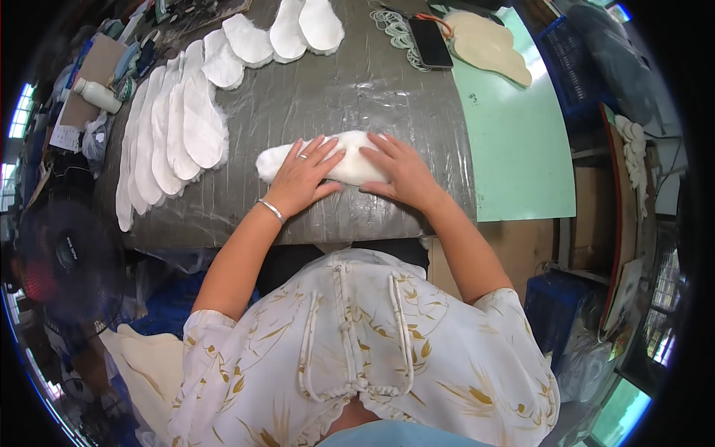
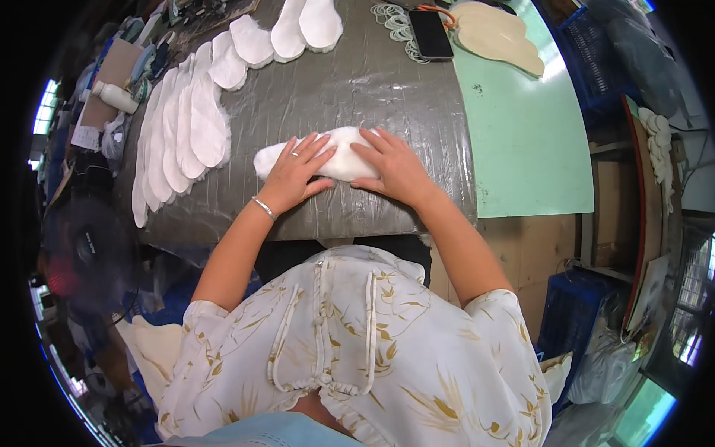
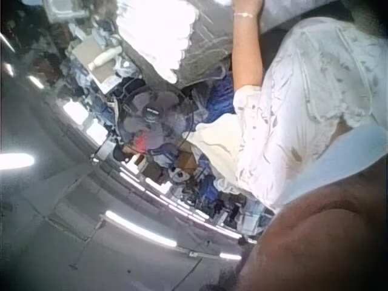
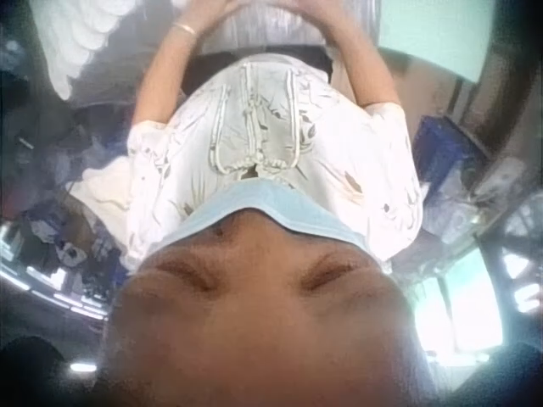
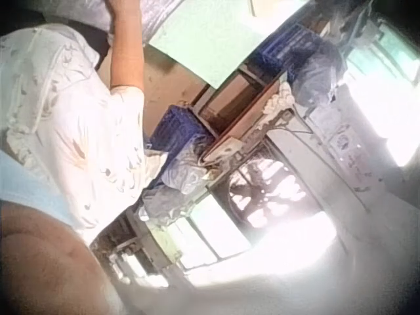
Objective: Manually aligning and adhering cushioned insole components for shoe production.
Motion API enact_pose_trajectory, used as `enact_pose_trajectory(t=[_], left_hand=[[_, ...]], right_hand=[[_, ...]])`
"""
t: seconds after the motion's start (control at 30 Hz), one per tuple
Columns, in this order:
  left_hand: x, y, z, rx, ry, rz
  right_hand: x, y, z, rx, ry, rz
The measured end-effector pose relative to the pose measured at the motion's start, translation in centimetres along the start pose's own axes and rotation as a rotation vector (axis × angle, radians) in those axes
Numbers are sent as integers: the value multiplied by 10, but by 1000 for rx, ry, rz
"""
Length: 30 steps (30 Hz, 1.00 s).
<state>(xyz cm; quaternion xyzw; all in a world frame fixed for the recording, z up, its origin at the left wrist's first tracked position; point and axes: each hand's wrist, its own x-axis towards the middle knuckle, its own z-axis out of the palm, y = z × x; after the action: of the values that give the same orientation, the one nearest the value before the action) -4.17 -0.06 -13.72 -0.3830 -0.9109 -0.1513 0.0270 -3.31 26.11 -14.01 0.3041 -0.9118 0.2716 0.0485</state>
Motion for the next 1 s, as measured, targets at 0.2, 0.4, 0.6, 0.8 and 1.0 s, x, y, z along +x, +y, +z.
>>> enact_pose_trajectory(t=[0.2,0.4,0.6,0.8,1.0], left_hand=[[18,-12,-9,107,126,146],[35,-30,-10,41,158,142],[53,-15,-12,153,16,155],[68,-16,-15,118,223,263],[81,34,-51,-566,417,-178]], right_hand=[[19,15,-26,667,107,308],[14,27,-24,1369,341,781],[8,36,-23,1587,452,796],[9,46,-42,1875,514,662],[17,9,-62,1547,501,307]])
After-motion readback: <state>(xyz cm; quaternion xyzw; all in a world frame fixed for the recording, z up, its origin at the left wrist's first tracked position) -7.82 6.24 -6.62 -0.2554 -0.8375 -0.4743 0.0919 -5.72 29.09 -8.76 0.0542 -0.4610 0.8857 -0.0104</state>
